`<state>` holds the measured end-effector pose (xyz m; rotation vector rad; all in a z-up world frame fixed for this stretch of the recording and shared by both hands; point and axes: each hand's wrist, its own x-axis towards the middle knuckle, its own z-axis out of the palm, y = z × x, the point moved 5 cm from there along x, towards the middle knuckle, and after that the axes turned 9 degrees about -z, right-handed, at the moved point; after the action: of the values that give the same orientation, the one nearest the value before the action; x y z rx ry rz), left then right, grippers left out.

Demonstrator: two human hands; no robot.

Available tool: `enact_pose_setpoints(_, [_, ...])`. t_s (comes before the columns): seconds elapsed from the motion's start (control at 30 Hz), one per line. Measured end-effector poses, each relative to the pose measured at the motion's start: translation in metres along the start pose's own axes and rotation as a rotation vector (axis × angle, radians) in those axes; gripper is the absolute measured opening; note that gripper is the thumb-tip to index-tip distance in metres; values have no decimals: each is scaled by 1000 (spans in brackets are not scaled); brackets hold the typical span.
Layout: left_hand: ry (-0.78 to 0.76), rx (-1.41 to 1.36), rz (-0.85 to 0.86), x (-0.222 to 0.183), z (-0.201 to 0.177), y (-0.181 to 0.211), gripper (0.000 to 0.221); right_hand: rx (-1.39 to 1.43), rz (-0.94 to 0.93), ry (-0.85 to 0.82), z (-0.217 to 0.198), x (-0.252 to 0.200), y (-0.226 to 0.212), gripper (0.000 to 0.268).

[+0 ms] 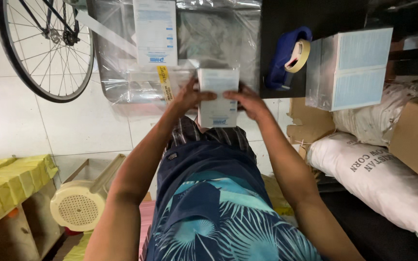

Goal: The person picks up a stack of paper documents from a large pile on a table and carries them to a different workstation. They then place the documents inside a large plastic bag and seal the bag with tape.

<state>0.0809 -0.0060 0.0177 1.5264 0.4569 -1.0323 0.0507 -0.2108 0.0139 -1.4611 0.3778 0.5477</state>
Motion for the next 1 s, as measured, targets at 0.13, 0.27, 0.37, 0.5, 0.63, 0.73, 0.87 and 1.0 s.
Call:
enact_pose_setpoints(0.13, [-40, -62, -240, 2, 0, -37, 117, 27, 284, 14, 3, -11, 32, 104])
enact_pose_setpoints(0.27, [6, -13, -158, 6, 1, -18, 120, 13, 256, 59, 16, -22, -27, 119])
enact_pose_setpoints(0.37, [24, 134, 246, -42, 3, 42, 101, -129, -82, 45, 9, -15, -45, 124])
enact_pose_setpoints(0.5, [176, 268, 462, -12, -2, 21, 94, -265, -588, 45, -6, 6, -35, 91])
enact_pose_setpoints(0.63, [171, 228, 563, -32, 3, 34, 117, 208, -547, -9, -1, 3, -21, 90])
enact_pose_setpoints(0.73, [214, 227, 552, -46, 12, 42, 119, -149, -685, -3, 5, -3, -23, 95])
enact_pose_setpoints(0.87, [284, 188, 562, -25, 14, 24, 120, -365, -650, 50, 13, -7, -55, 74])
enact_pose_setpoints(1.0, [224, 315, 626, -10, 2, 13, 105, -786, -478, 79, 2, -8, -62, 82])
